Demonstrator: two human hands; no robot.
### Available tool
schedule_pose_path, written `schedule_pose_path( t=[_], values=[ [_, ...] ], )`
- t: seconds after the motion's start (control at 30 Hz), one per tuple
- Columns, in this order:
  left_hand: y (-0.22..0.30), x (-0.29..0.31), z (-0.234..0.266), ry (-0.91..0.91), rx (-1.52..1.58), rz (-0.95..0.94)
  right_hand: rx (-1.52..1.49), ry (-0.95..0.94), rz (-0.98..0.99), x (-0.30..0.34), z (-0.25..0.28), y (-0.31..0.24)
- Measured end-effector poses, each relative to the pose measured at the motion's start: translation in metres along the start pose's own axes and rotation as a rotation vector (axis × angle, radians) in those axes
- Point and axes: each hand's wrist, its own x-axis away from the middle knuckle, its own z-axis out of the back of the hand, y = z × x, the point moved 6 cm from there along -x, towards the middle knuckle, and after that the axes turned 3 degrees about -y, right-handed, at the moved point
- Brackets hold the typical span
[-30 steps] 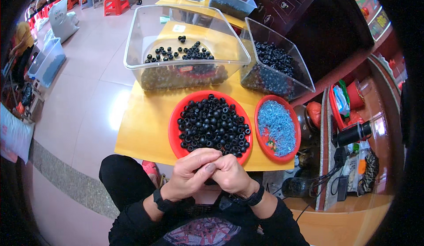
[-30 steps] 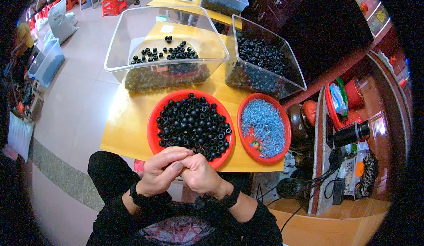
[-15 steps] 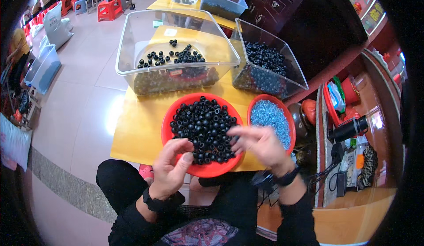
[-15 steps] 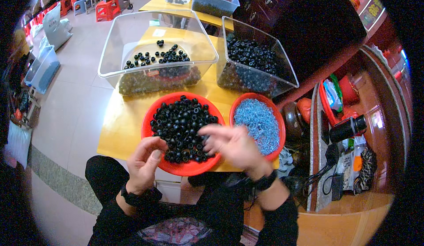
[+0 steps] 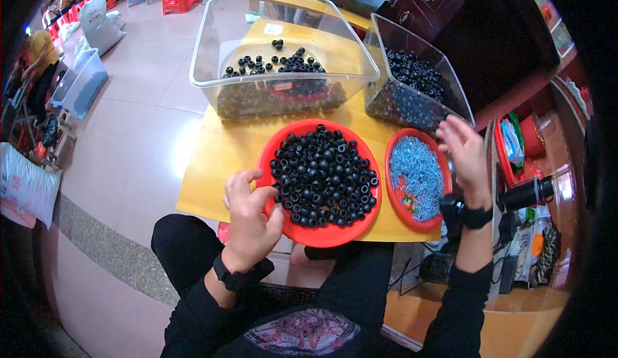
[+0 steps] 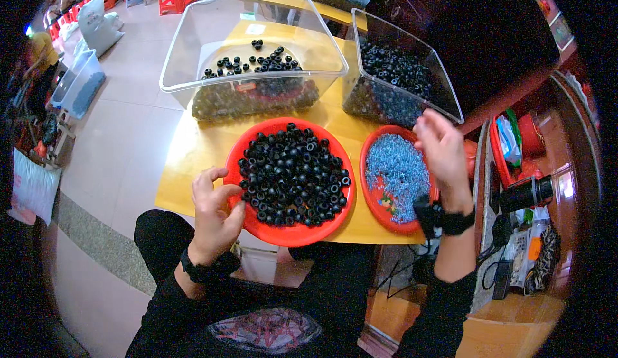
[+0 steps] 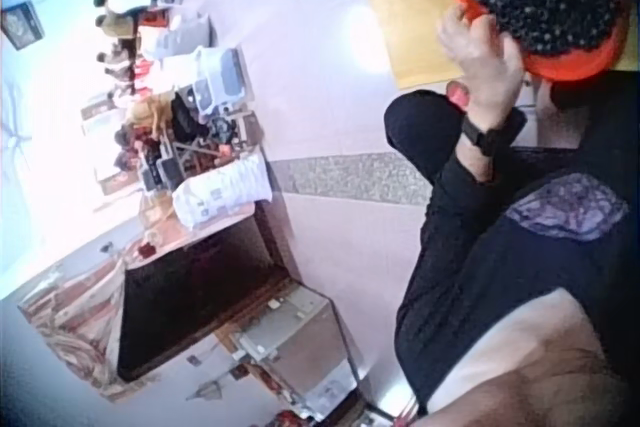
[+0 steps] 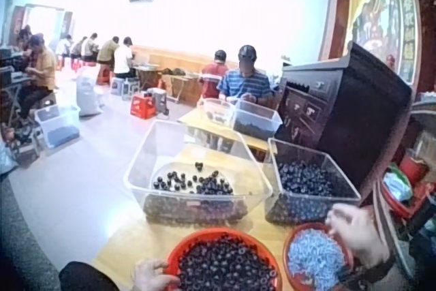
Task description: Assembling small plastic components by inserting red pieces into black circular parts.
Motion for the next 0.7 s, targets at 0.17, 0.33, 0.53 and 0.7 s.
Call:
schedule_pose_path(
  t=[0.17,0.33,0.53,0.7],
  values=[
    [0.004,0.000,-0.011,-0.039,-0.187,0.002,0.284,-0.124,-0.052,0.057,-0.003,0.033],
    [0.002,0.001,-0.014,-0.043,-0.212,-0.017,0.614,-0.089,0.154,0.082,-0.005,0.049],
    [0.006,0.001,-0.015,-0.004,-0.132,-0.032,0.653,-0.195,0.132,0.088,-0.021,0.079],
    [0.006,-0.002,-0.011,0.013,0.023,-0.032,0.710,-0.128,0.037,0.080,-0.029,0.096]
  ],
)
